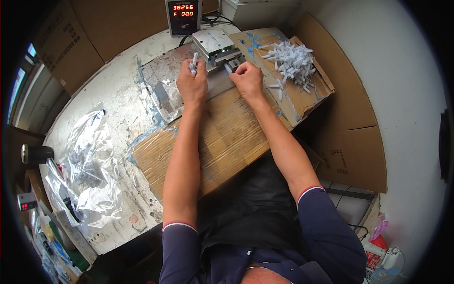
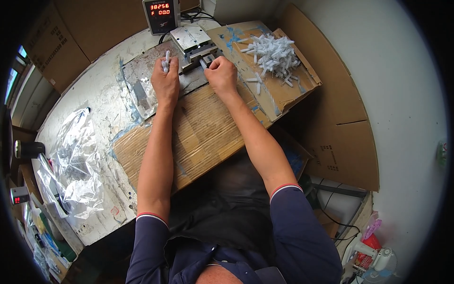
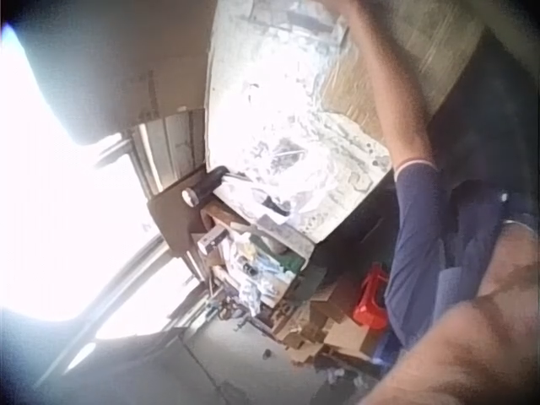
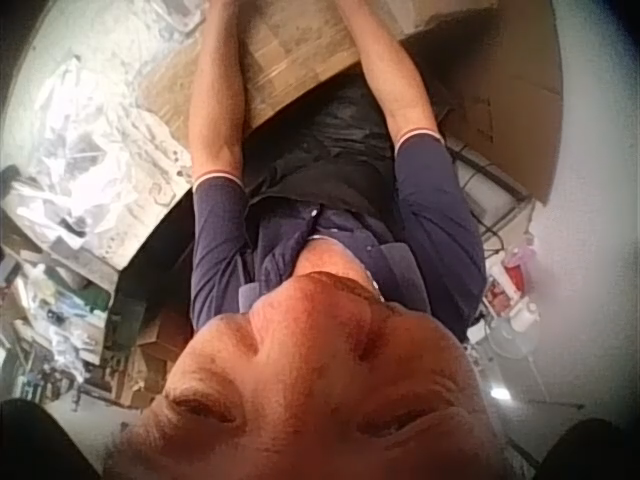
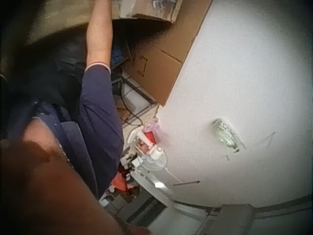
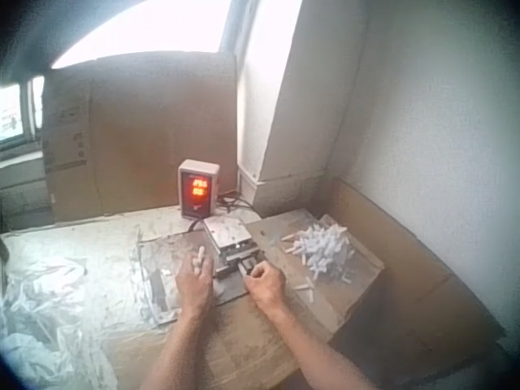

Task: The person is using a small machine to assemble or press small white plastic components at a workstation.

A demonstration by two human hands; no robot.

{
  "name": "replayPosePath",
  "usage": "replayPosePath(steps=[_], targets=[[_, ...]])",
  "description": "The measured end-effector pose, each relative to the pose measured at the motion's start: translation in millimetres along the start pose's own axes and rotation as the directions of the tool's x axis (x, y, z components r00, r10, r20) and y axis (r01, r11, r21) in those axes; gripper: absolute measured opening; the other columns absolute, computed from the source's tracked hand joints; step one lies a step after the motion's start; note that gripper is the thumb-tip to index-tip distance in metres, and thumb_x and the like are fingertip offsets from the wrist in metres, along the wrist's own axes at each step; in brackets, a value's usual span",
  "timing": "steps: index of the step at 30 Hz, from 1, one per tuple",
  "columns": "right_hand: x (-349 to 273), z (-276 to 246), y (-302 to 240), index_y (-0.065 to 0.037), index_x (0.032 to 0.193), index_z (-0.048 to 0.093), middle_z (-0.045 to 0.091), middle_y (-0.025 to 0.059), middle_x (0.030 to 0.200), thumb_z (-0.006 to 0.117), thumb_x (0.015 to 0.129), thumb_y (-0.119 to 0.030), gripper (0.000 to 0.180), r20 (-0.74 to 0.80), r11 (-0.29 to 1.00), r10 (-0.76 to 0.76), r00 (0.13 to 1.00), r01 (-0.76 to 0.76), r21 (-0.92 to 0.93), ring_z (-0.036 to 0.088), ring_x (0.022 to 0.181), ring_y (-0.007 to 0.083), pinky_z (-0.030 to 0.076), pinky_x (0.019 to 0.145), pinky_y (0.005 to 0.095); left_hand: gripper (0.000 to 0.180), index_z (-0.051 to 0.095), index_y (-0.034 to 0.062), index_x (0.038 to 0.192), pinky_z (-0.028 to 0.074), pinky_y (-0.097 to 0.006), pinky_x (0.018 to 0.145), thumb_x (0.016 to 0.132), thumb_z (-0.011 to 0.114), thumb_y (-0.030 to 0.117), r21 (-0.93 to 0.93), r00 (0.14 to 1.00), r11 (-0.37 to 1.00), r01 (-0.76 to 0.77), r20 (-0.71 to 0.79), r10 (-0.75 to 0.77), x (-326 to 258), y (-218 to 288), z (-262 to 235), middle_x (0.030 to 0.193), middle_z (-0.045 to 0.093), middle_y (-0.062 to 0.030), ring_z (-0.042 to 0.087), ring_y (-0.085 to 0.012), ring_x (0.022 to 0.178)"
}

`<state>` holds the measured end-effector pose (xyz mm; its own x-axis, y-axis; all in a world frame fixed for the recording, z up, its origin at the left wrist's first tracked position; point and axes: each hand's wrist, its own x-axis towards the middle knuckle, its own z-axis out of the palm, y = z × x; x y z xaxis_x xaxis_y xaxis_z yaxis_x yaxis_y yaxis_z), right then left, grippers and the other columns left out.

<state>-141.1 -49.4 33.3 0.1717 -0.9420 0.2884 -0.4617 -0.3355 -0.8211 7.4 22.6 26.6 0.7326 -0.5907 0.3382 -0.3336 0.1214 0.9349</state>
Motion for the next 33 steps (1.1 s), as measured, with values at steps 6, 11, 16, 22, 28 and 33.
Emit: replayPosePath(steps=[6,11,16,22,28,33], targets=[[3.4,-8.8,12.5,-0.002,0.076,0.065,0.067,0.0067,0.067,0.081,0.077,-0.015,0.021,0.035,0.987,0.042,0.998,-0.047,0.152,0.063,0.062,0.0170,0.051,0.062,0.0328,0.037,0.064,0.0063,0.103,0.054,-0.044,0.066,0.089,0.077,0.038,0.359,0.964,0.898,-0.254,0.169,0.205,-15.5,10.6,14.5,0.083,0.071,-0.0152,0.070,-0.0345,0.072],[-9.0,-39.3,20.2,-0.001,0.080,0.065,0.067,0.0053,0.068,0.079,0.083,-0.015,0.020,0.088,0.947,0.089,0.992,-0.112,0.302,0.062,0.062,0.0143,0.050,0.060,0.0319,0.035,0.058,0.0066,0.108,0.056,-0.047,0.067,0.089,0.075,0.031,0.514,0.907,0.754,-0.409,0.323,0.272,-16.1,4.5,13.8,0.096,0.072,-0.0177,0.072,-0.0384,0.081],[-21.0,-100.9,44.6,-0.002,0.087,0.066,0.068,0.0070,0.071,0.078,0.085,-0.013,0.016,-0.111,0.998,-0.057,0.992,0.053,-0.037,0.064,0.062,0.0177,0.052,0.061,0.0336,0.027,0.056,0.0074,0.106,0.055,-0.048,0.065,0.092,0.071,0.025,0.527,0.901,0.733,-0.431,0.303,0.312,-14.4,-1.4,14.3,0.096,0.071,-0.0168,0.071,-0.0378,0.079],[-21.3,-139.5,64.4,-0.005,0.095,0.069,0.069,0.0105,0.084,0.076,0.084,-0.010,0.014,-0.102,0.931,-0.213,0.972,0.170,-0.323,0.069,0.074,0.0273,0.054,0.069,0.0375,0.020,0.058,0.0077,0.108,0.054,-0.049,0.066,0.095,0.065,0.021,0.541,0.908,0.732,-0.414,0.306,0.287,-16.3,5.5,14.9,0.094,0.069,-0.0156,0.070,-0.0375,0.082],[-13.9,-140.8,66.4,-0.005,0.096,0.071,0.066,0.0094,0.089,0.073,0.085,-0.011,0.013,0.151,0.749,-0.361,0.920,0.383,-0.541,0.066,0.081,0.0276,0.053,0.073,0.0391,0.013,0.059,0.0090,0.102,0.054,-0.048,0.062,0.094,0.064,0.017,0.546,0.889,0.702,-0.457,0.291,0.353,-16.6,6.0,15.4,0.087,0.067,-0.0133,0.070,-0.0358,0.079],[-8.7,-139.7,64.7,-0.005,0.095,0.071,0.064,0.0106,0.087,0.071,0.086,-0.010,0.009,0.223,0.691,-0.426,0.877,0.474,-0.546,0.065,0.083,0.0313,0.051,0.072,0.0409,0.009,0.059,0.0087,0.099,0.054,-0.048,0.062,0.093,0.063,0.013,0.554,0.861,0.659,-0.508,0.311,0.402,-13.8,1.4,14.0,0.087,0.065,-0.0128,0.069,-0.0351,0.079]])
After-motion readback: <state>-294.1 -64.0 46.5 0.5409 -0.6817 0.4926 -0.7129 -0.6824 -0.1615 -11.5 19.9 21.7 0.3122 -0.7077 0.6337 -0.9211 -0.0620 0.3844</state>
